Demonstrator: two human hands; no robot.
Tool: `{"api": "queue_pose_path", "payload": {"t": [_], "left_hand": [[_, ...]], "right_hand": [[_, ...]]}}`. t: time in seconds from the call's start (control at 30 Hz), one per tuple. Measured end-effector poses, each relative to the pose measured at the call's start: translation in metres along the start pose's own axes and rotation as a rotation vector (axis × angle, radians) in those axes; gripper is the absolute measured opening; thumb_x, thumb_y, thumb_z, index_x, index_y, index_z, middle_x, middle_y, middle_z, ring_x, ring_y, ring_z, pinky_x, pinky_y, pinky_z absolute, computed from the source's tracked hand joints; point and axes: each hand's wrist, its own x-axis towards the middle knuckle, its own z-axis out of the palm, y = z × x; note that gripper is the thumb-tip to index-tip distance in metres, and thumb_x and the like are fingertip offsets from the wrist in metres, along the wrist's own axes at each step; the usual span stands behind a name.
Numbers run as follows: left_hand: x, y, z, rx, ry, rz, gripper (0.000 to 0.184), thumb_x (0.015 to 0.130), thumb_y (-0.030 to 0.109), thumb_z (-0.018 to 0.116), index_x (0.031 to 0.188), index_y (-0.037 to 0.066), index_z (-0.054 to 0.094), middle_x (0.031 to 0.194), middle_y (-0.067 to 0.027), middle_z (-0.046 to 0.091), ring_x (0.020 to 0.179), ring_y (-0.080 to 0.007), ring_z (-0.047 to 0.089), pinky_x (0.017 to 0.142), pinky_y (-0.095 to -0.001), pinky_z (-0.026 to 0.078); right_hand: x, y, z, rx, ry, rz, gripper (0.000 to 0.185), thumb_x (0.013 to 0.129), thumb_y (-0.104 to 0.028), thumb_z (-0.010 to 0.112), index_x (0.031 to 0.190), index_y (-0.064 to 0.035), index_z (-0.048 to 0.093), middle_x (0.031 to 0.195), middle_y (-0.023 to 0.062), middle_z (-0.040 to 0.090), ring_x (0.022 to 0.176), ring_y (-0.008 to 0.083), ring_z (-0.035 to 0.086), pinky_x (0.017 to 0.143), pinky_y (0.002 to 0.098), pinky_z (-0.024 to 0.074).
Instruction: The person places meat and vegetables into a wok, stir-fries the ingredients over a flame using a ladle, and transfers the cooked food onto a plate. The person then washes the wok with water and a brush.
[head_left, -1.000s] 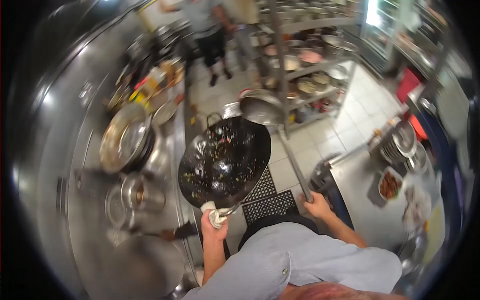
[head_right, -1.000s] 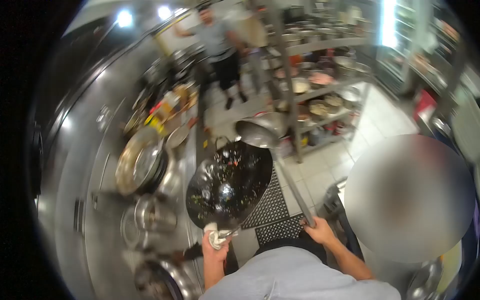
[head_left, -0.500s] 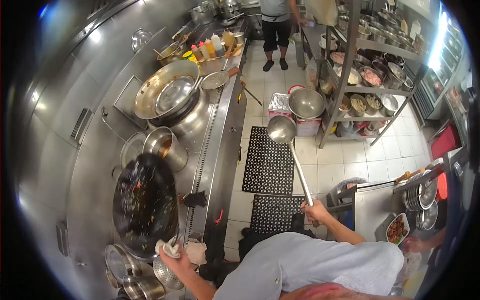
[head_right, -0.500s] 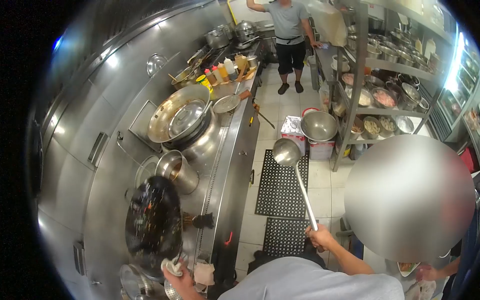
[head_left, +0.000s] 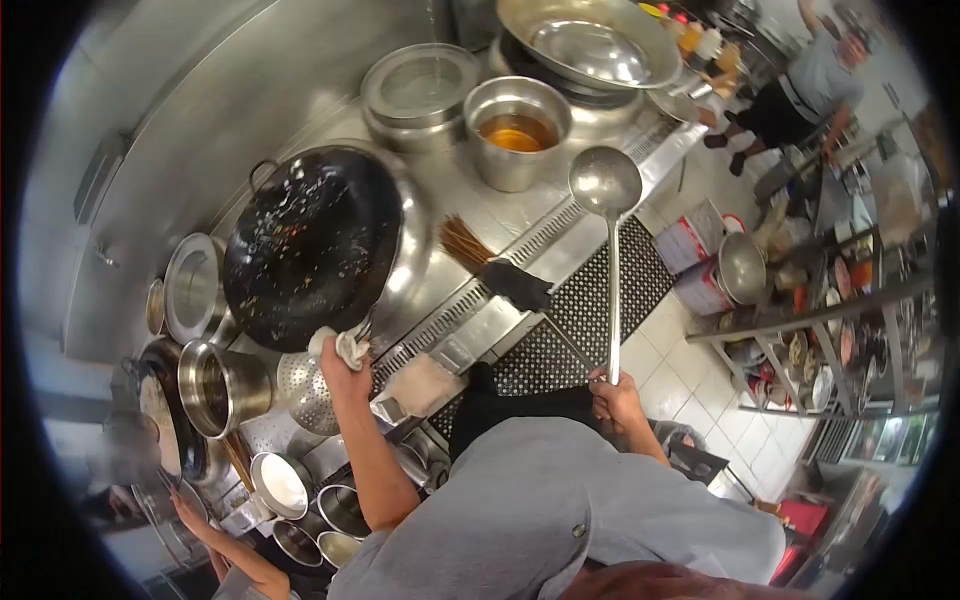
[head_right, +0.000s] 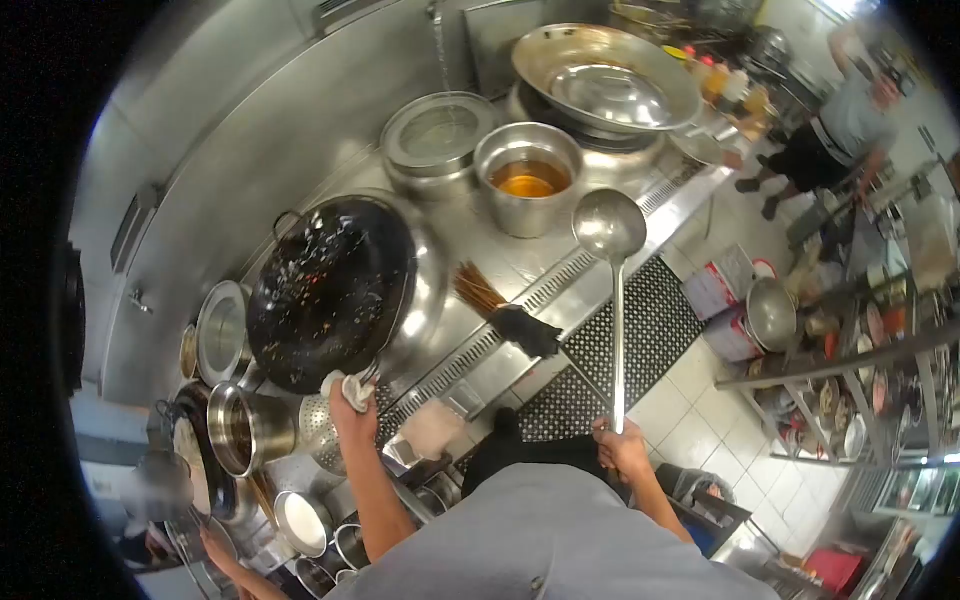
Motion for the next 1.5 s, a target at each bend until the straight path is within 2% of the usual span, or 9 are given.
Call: {"api": "queue_pose_path", "payload": {"t": [0.37, 0.57, 0.7, 0.83, 0.93, 1.07, 1.17, 1.23, 1.5], "left_hand": [[-0.022, -0.004, 0.020, 0.143, 0.133, 0.196, 0.035, 0.088, 0.036, 0.061, 0.108, 0.008, 0.055, 0.102, -0.0085, 0.062, 0.093, -0.0270, 0.063, 0.067, -0.0359, 0.053], [-0.114, -0.063, -0.009, -0.017, 0.087, -0.027, 0.054, 0.090, 0.041, 0.058, 0.125, 0.001, 0.049, 0.106, -0.0159, 0.064, 0.090, -0.0295, 0.065, 0.074, -0.0406, 0.054], [-0.161, -0.113, -0.015, 0.015, 0.224, -0.094, 0.054, 0.091, 0.041, 0.057, 0.125, 0.000, 0.050, 0.104, -0.0142, 0.065, 0.087, -0.0276, 0.066, 0.072, -0.0386, 0.054], [-0.206, -0.162, -0.030, -0.162, 0.441, -0.242, 0.050, 0.091, 0.042, 0.058, 0.125, 0.006, 0.051, 0.107, -0.0110, 0.064, 0.093, -0.0263, 0.064, 0.076, -0.0410, 0.053], [-0.248, -0.210, -0.085, -0.448, 0.475, -0.309, 0.050, 0.090, 0.044, 0.058, 0.125, 0.009, 0.051, 0.106, -0.0105, 0.064, 0.097, -0.0278, 0.062, 0.077, -0.0422, 0.053], [-0.264, -0.201, -0.046, -0.280, 0.375, -0.182, 0.058, 0.086, 0.048, 0.062, 0.127, 0.008, 0.050, 0.110, -0.0141, 0.063, 0.094, -0.0316, 0.061, 0.076, -0.0422, 0.051], [-0.251, -0.186, -0.014, -0.284, 0.433, -0.178, 0.063, 0.085, 0.050, 0.062, 0.129, 0.008, 0.049, 0.111, -0.0158, 0.062, 0.093, -0.0307, 0.061, 0.075, -0.0426, 0.051], [-0.239, -0.178, -0.016, -0.333, 0.347, -0.172, 0.065, 0.084, 0.050, 0.063, 0.131, 0.006, 0.047, 0.111, -0.0170, 0.062, 0.094, -0.0305, 0.062, 0.072, -0.0417, 0.053], [-0.233, -0.119, -0.008, -0.115, 0.176, 0.001, 0.074, 0.088, 0.046, 0.059, 0.148, 0.023, 0.022, 0.104, -0.0223, 0.063, 0.083, -0.0320, 0.065, 0.060, -0.0376, 0.054]], "right_hand": [[0.136, -0.252, 0.142, -0.691, -0.247, -0.524, 0.043, 0.081, -0.012, 0.057, 0.120, 0.0039, 0.051, 0.058, 0.0034, 0.050, 0.040, 0.0115, 0.046, 0.039, 0.0268, 0.0373], [0.269, -0.339, 0.221, -1.124, -0.183, -0.760, 0.034, 0.080, -0.011, 0.052, 0.108, 0.0065, 0.055, 0.072, 0.0201, 0.063, 0.051, 0.0236, 0.061, 0.053, 0.0352, 0.0489], [0.326, -0.378, 0.282, -0.521, -0.746, -0.273, 0.010, 0.077, -0.007, 0.054, 0.076, 0.0023, 0.057, 0.056, 0.0112, 0.054, 0.045, 0.0221, 0.053, 0.043, 0.0337, 0.0417], [0.323, -0.402, 0.311, -0.300, -0.707, -0.033, 0.006, 0.077, -0.007, 0.053, 0.079, -0.0018, 0.056, 0.053, 0.0055, 0.046, 0.042, 0.0183, 0.046, 0.039, 0.0295, 0.0364], [0.318, -0.397, 0.301, -1.055, -0.250, -0.762, 0.024, 0.078, -0.008, 0.053, 0.099, 0.0017, 0.058, 0.065, 0.0128, 0.061, 0.044, 0.0201, 0.051, 0.040, 0.0294, 0.0402], [0.368, -0.403, 0.296, -1.354, -0.128, -1.048, 0.029, 0.079, -0.010, 0.053, 0.103, 0.0071, 0.057, 0.078, 0.0184, 0.065, 0.047, 0.0219, 0.053, 0.044, 0.0289, 0.0429], [0.357, -0.404, 0.289, -1.084, -0.466, -0.446, 0.020, 0.082, -0.010, 0.052, 0.093, 0.0065, 0.056, 0.074, 0.0132, 0.063, 0.049, 0.0186, 0.054, 0.046, 0.0287, 0.0447], [0.358, -0.394, 0.278, 0.369, -0.926, 0.345, 0.011, 0.085, -0.007, 0.051, 0.081, 0.0027, 0.053, 0.065, 0.0054, 0.056, 0.048, 0.0128, 0.052, 0.044, 0.0266, 0.0436], [0.274, -0.356, 0.283, 0.427, -0.993, 0.316, 0.035, 0.088, -0.005, 0.050, 0.117, 0.0085, 0.036, 0.061, -0.0024, 0.049, 0.047, 0.0061, 0.050, 0.044, 0.0214, 0.0408]]}}
